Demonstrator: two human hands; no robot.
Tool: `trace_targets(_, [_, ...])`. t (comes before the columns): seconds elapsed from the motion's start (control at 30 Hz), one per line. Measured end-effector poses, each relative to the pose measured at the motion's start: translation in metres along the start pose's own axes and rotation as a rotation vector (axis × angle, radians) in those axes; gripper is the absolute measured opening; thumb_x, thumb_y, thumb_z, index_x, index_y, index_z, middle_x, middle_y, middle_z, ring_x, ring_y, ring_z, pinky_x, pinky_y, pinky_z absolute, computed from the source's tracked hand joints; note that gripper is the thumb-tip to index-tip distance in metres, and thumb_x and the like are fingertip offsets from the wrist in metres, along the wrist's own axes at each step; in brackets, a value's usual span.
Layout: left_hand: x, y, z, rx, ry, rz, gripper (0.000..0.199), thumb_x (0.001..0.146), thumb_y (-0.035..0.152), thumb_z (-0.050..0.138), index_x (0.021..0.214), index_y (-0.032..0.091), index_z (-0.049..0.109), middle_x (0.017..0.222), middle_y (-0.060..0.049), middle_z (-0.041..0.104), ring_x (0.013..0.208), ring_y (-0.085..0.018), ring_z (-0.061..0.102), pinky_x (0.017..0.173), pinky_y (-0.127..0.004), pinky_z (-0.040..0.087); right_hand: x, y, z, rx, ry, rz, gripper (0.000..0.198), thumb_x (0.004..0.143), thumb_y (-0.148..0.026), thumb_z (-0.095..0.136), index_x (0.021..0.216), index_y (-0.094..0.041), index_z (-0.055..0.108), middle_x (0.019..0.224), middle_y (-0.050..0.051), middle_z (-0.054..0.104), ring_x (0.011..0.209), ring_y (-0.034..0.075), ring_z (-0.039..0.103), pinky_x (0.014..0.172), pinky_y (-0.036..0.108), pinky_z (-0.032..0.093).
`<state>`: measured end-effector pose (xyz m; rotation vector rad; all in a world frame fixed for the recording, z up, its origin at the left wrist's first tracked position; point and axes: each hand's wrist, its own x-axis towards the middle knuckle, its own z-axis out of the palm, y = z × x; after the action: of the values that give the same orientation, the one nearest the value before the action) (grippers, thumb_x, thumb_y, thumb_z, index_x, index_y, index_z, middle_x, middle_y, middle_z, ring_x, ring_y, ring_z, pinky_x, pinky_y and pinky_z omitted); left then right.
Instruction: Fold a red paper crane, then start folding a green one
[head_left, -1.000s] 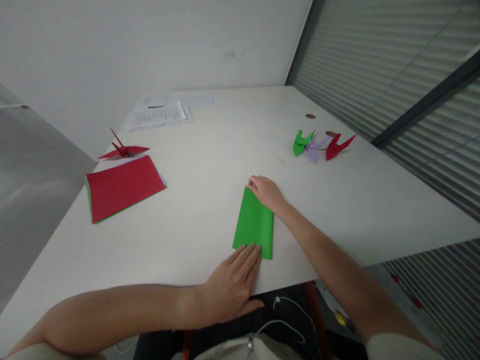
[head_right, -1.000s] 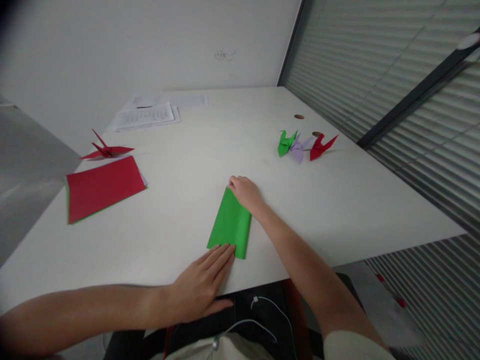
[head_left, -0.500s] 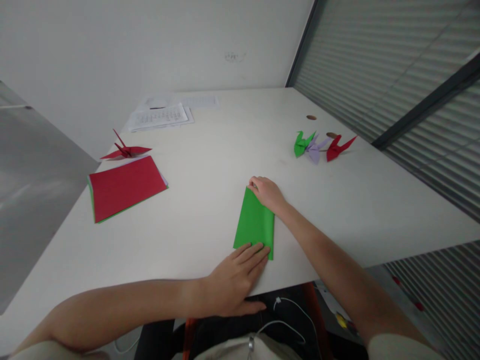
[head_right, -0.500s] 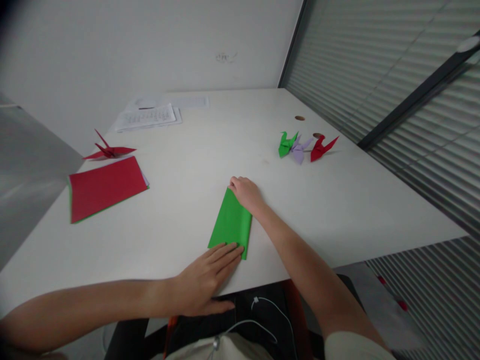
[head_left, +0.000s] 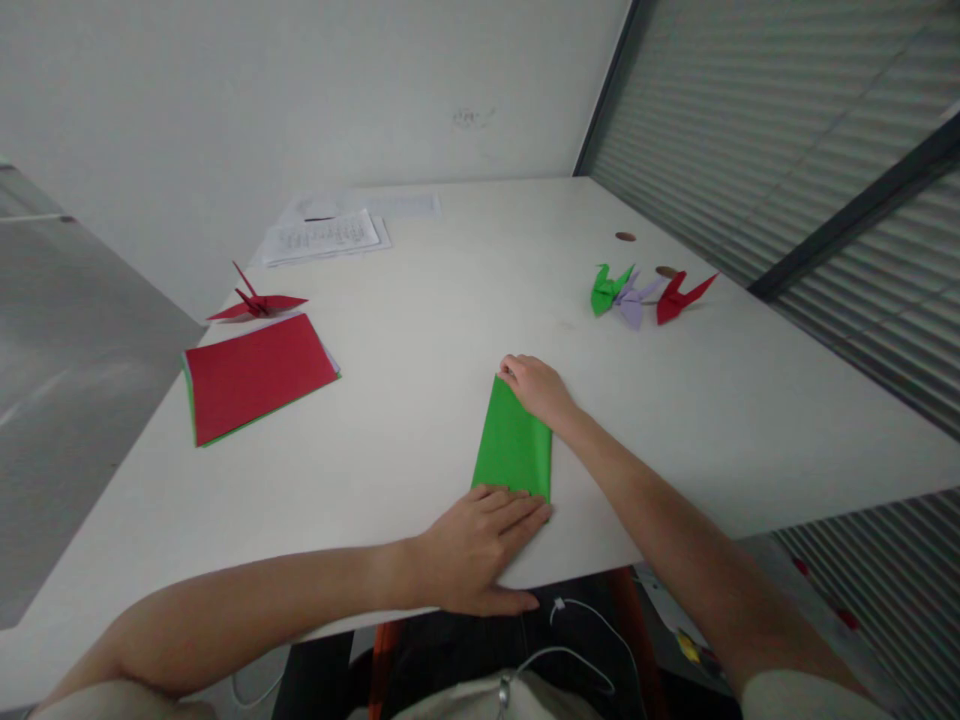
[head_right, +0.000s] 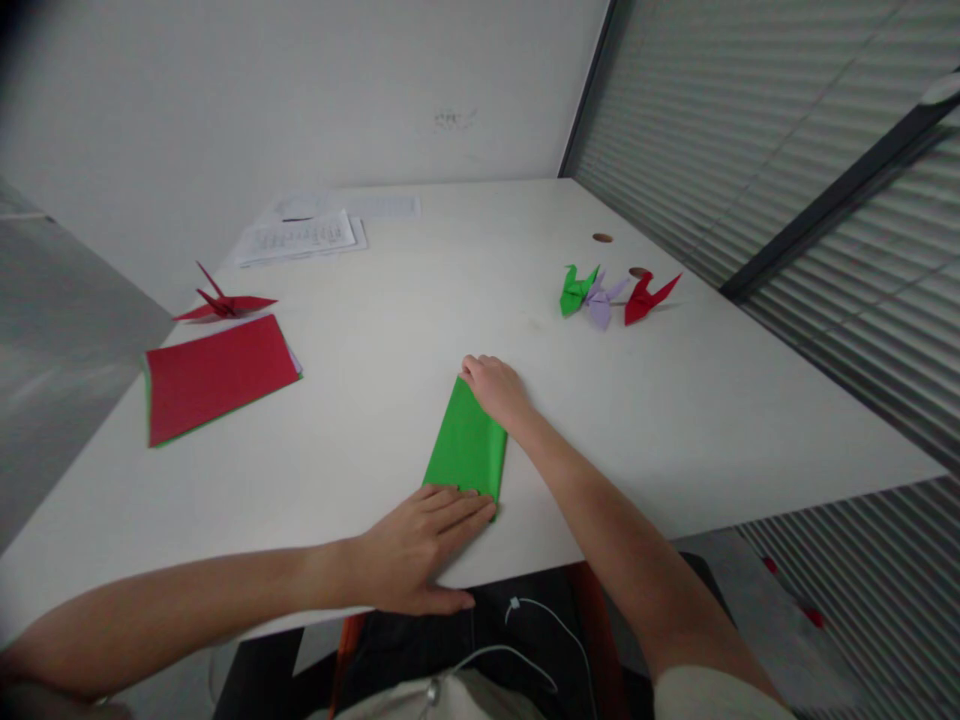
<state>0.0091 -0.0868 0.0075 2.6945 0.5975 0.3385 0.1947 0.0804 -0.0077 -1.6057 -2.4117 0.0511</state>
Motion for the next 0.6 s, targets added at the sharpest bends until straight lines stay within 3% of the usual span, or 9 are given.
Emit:
trace_targets(0.2, [0.001, 0.001, -0.004, 0.079, -0.03, 0.005, 0.082, 0.086, 0.068, 0.048, 0.144, 0.01, 0.04, 0.144, -0.018, 0.048, 0.123, -0.03, 0.05, 0.104, -0.041, 0.035, -0.001, -0.002, -0.004, -0.003, -0.008, 0.008, 0.011, 0.096, -0.026, 0.051, 0.093, -0.021, 0.06, 0.089, 0.007, 0.067, 0.081, 0.021, 0.059, 0.066, 0.029, 0.036])
trace_targets(0.37, [0.002, 0.0, -0.007, 0.095, -0.059, 0.017, 0.083, 0.085, 0.069, 0.049, 0.143, 0.01, 0.04, 0.152, -0.02, 0.038, 0.124, -0.031, 0.048, 0.099, -0.04, 0.036, 0.0, -0.003, -0.004, -0.023, -0.014, 0.017, 0.012, 0.096, -0.027, 0.05, 0.095, -0.021, 0.06, 0.089, 0.007, 0.068, 0.081, 0.02, 0.06, 0.065, 0.029, 0.036])
trace_targets(0.6, [0.014, -0.004, -0.012, 0.101, -0.032, 0.07, 0.075, 0.088, 0.068, 0.045, 0.133, 0.008, 0.051, 0.141, -0.019, 0.052, 0.112, -0.028, 0.056, 0.092, -0.039, 0.039, 0.001, -0.003, -0.002, -0.088, -0.022, -0.018, 0.012, 0.097, -0.028, 0.05, 0.097, -0.02, 0.06, 0.09, 0.008, 0.068, 0.083, 0.021, 0.06, 0.067, 0.03, 0.035])
